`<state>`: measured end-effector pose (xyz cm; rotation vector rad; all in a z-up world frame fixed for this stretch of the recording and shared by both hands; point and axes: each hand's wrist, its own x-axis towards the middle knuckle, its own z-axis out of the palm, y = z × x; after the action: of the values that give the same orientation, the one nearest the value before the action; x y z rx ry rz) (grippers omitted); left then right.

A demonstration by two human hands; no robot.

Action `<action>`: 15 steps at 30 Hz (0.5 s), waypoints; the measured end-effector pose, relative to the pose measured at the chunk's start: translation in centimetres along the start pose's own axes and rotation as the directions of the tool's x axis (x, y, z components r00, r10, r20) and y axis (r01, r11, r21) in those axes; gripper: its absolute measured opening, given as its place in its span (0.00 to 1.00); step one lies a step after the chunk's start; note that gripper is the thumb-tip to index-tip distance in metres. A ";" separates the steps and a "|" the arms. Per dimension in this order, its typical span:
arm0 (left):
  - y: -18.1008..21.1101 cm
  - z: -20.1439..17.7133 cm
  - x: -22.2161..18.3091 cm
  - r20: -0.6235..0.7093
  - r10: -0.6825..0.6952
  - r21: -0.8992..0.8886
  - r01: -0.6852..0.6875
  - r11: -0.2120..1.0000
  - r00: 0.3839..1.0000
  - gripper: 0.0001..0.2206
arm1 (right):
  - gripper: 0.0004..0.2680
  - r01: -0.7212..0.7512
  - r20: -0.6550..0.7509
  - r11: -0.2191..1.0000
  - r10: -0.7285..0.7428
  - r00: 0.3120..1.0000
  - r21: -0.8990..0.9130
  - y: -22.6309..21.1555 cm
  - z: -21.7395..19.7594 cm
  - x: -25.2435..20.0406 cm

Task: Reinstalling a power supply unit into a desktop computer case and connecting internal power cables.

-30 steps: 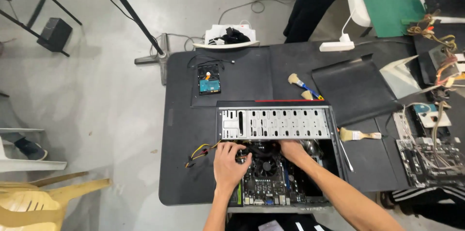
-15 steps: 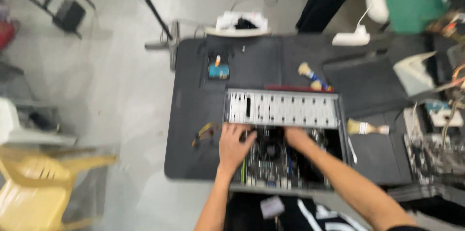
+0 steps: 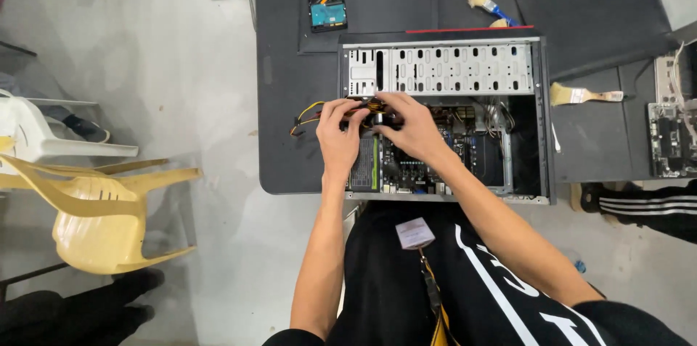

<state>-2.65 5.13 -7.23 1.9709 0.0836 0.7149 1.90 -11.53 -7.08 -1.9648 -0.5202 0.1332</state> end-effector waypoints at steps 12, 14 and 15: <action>-5.9 -4.1 1.0 0.283 -0.007 0.670 -0.193 0.717 0.959 0.17 | 0.09 -0.212 -0.092 0.764 0.333 0.938 0.609 5.2 1.3 -1.6; -6.9 -4.5 1.4 0.277 -0.064 0.675 -0.147 0.723 0.959 0.19 | 0.07 -0.186 -0.118 0.624 0.412 0.903 0.759 6.6 1.6 -1.6; -5.7 -4.7 1.4 0.277 -0.066 0.675 -0.145 0.723 0.958 0.19 | 0.07 -0.189 -0.116 0.624 0.415 0.903 0.759 7.4 1.7 -1.6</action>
<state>-2.58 12.18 -9.81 2.7958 0.1515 0.4383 2.12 -13.41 -14.59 -1.2068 0.0899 0.2328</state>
